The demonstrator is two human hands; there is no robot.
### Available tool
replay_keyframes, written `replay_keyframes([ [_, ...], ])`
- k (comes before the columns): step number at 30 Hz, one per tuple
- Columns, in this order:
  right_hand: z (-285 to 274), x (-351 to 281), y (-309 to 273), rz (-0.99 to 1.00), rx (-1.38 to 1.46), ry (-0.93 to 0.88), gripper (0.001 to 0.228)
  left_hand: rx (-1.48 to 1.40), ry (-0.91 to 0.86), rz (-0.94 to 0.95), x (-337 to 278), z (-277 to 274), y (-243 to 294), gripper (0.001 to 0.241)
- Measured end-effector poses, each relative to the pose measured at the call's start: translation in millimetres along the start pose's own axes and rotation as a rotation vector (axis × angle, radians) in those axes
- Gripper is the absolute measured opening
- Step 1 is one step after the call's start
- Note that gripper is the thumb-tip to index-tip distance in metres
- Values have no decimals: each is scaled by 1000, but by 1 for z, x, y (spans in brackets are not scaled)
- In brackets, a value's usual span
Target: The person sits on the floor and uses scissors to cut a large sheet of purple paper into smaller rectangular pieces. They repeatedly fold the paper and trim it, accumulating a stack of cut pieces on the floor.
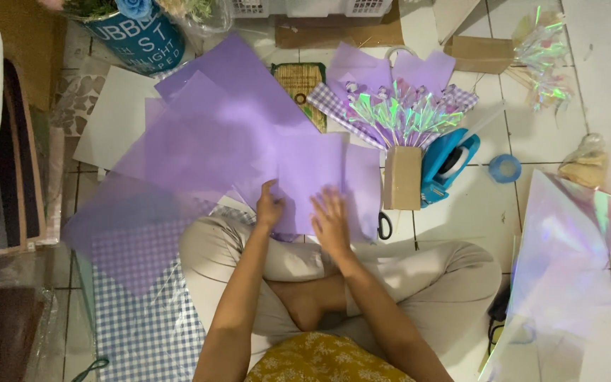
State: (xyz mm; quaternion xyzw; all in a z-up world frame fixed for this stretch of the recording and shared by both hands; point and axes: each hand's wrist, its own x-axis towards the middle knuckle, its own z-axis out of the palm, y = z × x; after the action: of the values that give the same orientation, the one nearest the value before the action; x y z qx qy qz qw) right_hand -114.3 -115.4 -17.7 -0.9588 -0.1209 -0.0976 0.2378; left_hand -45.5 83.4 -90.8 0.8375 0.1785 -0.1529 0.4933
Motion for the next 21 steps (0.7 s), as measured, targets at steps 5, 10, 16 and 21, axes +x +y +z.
replay_keyframes([
  [5, 1, 4, 21, 209, -140, 6, 57, 3, 2, -44, -12, -1, 18, 69],
  [10, 11, 1, 23, 279, -138, -100, 64, -18, 0, -17, -21, -5, 25, 67],
  [16, 13, 4, 20, 268, -188, -139, 67, 54, 95, -57, -3, 1, 1, 66],
  [21, 17, 5, 21, 252, -153, -187, 65, 51, 125, -38, 9, 10, -15, 59],
])
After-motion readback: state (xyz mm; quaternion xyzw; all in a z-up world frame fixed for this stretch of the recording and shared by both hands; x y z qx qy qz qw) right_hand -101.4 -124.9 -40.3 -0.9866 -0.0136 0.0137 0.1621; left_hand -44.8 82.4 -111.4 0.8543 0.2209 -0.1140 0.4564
